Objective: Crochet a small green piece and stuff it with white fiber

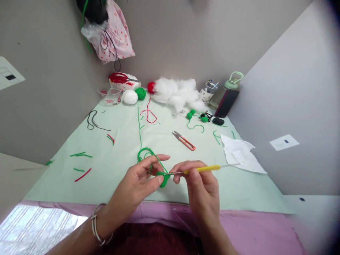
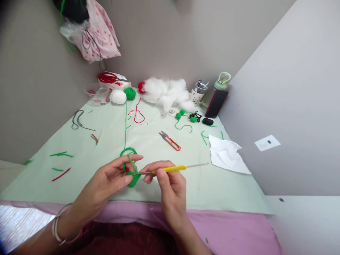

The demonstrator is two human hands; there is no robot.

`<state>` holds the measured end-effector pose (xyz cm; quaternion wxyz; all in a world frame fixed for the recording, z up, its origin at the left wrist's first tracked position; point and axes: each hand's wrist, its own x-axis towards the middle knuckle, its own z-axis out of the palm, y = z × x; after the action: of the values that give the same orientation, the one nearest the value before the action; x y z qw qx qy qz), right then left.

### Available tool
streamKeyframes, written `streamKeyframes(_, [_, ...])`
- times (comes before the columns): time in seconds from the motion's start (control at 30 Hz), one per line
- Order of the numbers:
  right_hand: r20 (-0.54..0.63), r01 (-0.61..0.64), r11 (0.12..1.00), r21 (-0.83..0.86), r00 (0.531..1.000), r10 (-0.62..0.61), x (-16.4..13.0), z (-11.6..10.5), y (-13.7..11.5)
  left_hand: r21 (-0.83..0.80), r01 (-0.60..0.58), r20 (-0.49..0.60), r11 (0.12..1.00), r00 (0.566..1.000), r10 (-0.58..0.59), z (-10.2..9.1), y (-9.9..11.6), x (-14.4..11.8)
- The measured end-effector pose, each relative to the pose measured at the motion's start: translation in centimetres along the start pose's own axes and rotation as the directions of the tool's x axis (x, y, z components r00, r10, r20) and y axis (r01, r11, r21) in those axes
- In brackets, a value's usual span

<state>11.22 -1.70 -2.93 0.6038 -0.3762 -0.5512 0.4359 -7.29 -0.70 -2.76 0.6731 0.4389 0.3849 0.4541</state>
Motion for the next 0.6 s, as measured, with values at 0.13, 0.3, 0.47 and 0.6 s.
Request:
streamKeyframes(0.13, [0.09,0.233,0.934,-0.272,0.972,-0.216,-0.9,-0.2,0.1,0.105,-0.054,-0.116,0.993,0.991,0.067,0.6,-0.3,-0.1])
streamKeyframes(0.3, [0.332,0.558,0.554,-0.618,0.823,-0.46,-1.6,-0.3,0.8,-0.064,-0.027,-0.105,0.998,0.994,0.02,1.5,-0.9,-0.3])
streamKeyframes(0.47, [0.151,0.477,0.68,-0.557,0.863,-0.482,-1.5,-0.1,0.6,-0.406,0.237,0.064,0.882,0.971,-0.231,1.5,-0.2,-0.1])
streamKeyframes(0.6, [-0.093,0.208,0.952,-0.226,0.968,-0.234,-0.7,0.4,0.1,-0.363,0.179,0.035,0.914,0.983,-0.178,1.2,0.1,0.0])
